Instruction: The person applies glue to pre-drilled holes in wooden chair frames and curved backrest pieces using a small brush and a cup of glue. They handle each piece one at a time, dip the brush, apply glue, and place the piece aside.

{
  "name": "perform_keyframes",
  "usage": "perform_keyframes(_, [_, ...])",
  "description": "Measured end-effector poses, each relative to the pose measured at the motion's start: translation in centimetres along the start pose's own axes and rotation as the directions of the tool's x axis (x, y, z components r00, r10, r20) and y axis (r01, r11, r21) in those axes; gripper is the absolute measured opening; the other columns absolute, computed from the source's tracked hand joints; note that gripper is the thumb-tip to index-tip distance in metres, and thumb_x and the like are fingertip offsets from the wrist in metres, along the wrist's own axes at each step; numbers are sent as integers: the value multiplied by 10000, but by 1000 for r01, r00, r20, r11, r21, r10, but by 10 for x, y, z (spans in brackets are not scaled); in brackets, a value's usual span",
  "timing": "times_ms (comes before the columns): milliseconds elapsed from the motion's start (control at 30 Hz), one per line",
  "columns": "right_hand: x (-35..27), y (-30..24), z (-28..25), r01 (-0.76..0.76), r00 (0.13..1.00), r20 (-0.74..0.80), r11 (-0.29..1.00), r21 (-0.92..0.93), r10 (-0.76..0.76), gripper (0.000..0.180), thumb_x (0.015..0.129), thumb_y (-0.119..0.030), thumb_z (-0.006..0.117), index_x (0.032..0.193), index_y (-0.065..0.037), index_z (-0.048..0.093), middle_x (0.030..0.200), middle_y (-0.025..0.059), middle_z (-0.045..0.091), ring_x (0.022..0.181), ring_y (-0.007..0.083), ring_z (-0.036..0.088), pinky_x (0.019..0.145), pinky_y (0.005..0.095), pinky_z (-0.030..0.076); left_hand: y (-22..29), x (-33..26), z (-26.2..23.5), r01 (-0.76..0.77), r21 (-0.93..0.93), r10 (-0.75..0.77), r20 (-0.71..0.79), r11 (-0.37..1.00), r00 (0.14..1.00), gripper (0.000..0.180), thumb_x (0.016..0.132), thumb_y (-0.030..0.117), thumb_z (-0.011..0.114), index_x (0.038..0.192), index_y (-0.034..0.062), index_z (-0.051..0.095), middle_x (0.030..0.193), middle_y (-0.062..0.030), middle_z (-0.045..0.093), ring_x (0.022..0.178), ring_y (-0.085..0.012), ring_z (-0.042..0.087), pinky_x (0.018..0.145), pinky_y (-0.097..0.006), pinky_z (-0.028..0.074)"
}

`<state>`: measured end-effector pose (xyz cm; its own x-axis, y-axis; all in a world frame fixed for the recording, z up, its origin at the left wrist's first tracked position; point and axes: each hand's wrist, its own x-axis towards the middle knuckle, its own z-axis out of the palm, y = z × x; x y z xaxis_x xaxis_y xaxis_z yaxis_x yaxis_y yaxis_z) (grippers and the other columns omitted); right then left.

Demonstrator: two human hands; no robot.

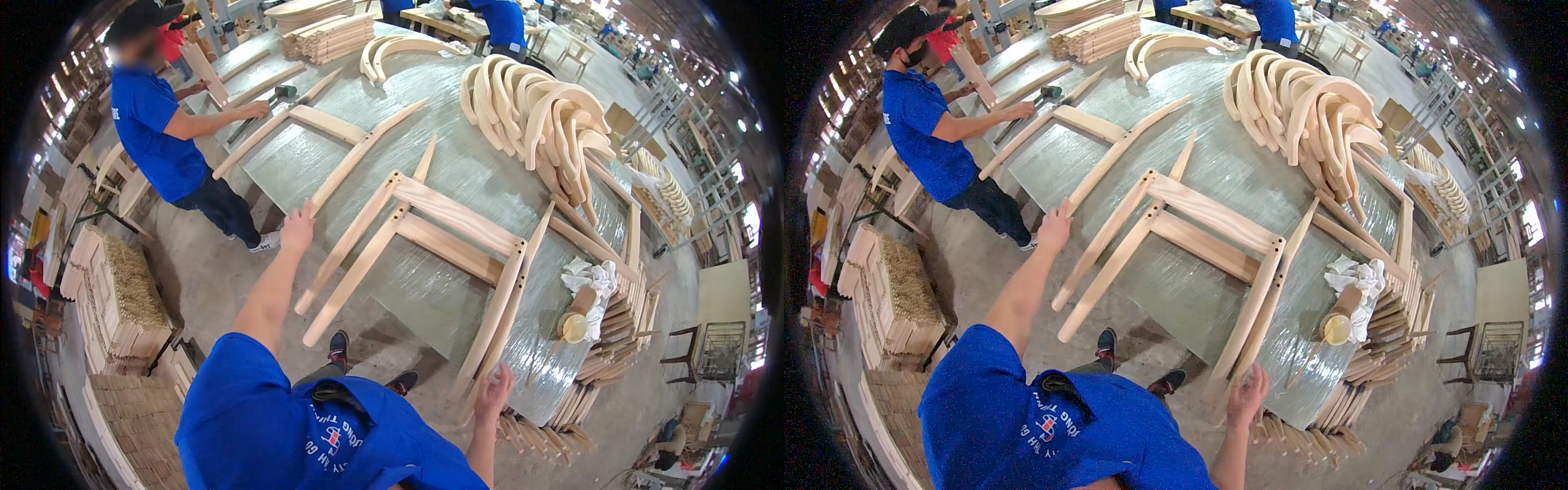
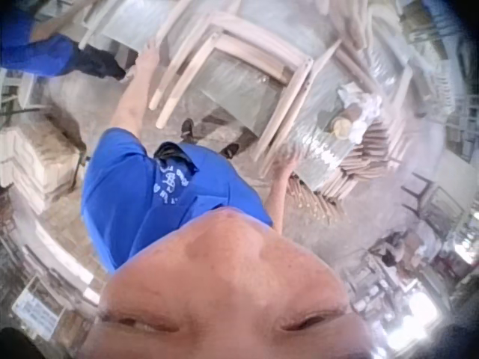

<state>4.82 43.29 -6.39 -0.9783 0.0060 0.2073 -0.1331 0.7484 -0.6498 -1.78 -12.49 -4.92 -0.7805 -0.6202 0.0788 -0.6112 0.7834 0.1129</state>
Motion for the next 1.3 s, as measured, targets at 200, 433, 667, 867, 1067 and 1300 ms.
perform_keyframes(200, [15,-43,28,-183,977,90,975,-126,195,528,689,-274,716,1132,-56,528,1244,195,423,1124,376,420,961,442,344,-64,31,-2,-52,21,52,-4,998,999,552,881,302,507,1377,199,288,1101,-158,472,921,-366,536,733,-458,500])
perform_keyframes(433, [31,-78,40,-199,959,117,911,-362,256,596,600,-317,762,1084,-44,548,1273,211,395,1138,403,393,956,467,346,-116,75,-18,37,-7,-38,-216,999,976,538,841,251,560,1342,223,366,1258,-140,406,1083,-352,435,857,-539,406])
perform_keyframes(667, [30,-109,87,-147,987,30,958,-245,159,516,613,-274,748,1013,13,591,1223,288,401,1167,408,360,974,467,330,-136,61,-15,-180,-9,176,-160,984,971,426,824,160,530,1227,297,516,1285,-105,413,1090,-341,450,866,-477,439])
perform_keyframes(867, [48,-201,167,-229,969,57,962,-148,239,505,626,-318,738,1011,-25,596,1257,238,371,1180,401,349,966,465,345,-173,112,-27,-86,39,88,-49,996,995,433,821,87,460,1126,359,605,1218,-74,460,1027,-321,498,816,-444,478])
perform_keyframes(1067, [70,-226,194,-5,986,163,980,-196,37,443,700,-363,704,1030,-81,615,1342,196,308,1187,376,359,957,442,366,-153,155,-38,47,44,-49,28,998,998,305,861,212,488,1135,291,599,1336,-91,386,1193,-346,378,908,-492,413])
perform_keyframes(1300, [73,-183,145,-50,976,217,954,296,-16,272,814,-289,625,983,-80,661,1318,193,380,1160,327,421,959,409,360,-48,123,-29,-519,-132,393,-504,845,769,349,785,178,603,1131,135,583,1253,-144,442,1172,-347,386,924,-501,374])
